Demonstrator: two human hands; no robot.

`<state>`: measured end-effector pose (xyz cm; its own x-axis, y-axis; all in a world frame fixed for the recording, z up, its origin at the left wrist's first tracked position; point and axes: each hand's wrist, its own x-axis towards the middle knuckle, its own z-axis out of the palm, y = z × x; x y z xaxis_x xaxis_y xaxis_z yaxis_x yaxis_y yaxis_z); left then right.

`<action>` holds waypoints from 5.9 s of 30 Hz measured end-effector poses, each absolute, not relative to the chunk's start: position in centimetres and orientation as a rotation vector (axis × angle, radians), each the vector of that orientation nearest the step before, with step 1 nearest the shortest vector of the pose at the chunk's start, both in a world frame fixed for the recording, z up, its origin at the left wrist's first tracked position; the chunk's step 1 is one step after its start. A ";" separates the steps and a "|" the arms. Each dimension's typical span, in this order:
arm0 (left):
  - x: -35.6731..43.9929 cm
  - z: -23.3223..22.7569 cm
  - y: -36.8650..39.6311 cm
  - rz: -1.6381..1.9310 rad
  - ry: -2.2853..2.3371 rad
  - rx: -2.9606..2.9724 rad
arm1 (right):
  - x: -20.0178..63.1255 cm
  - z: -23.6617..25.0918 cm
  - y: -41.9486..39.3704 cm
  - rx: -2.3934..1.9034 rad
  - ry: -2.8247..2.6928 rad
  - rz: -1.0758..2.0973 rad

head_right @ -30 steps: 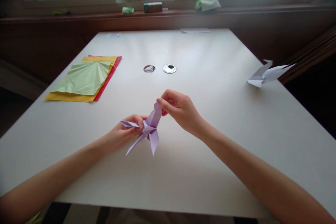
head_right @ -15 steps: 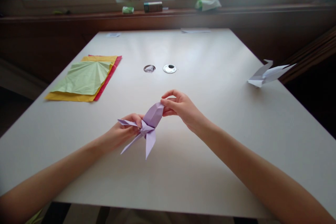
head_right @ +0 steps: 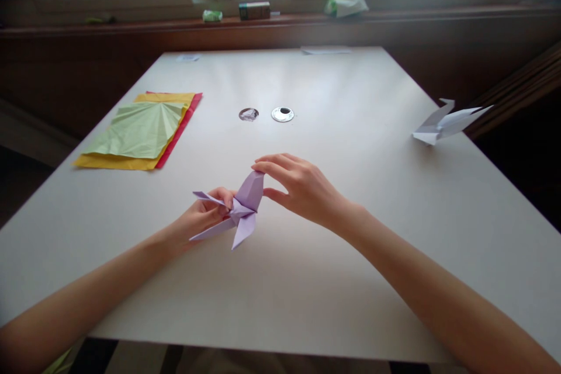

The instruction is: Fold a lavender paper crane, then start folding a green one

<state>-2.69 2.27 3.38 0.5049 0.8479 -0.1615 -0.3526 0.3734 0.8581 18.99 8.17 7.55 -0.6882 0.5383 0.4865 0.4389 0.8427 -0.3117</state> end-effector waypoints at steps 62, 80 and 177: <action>-2.8 3.9 2.7 0.921 0.817 1.183 | 17.3 6.8 5.9 -1.018 -2.302 0.520; -2.9 3.6 2.8 1.026 0.859 1.308 | 17.4 7.9 6.9 -1.200 -1.318 2.203; -1.0 4.3 1.6 1.411 1.195 1.148 | 15.1 7.3 0.8 -1.150 -0.847 2.087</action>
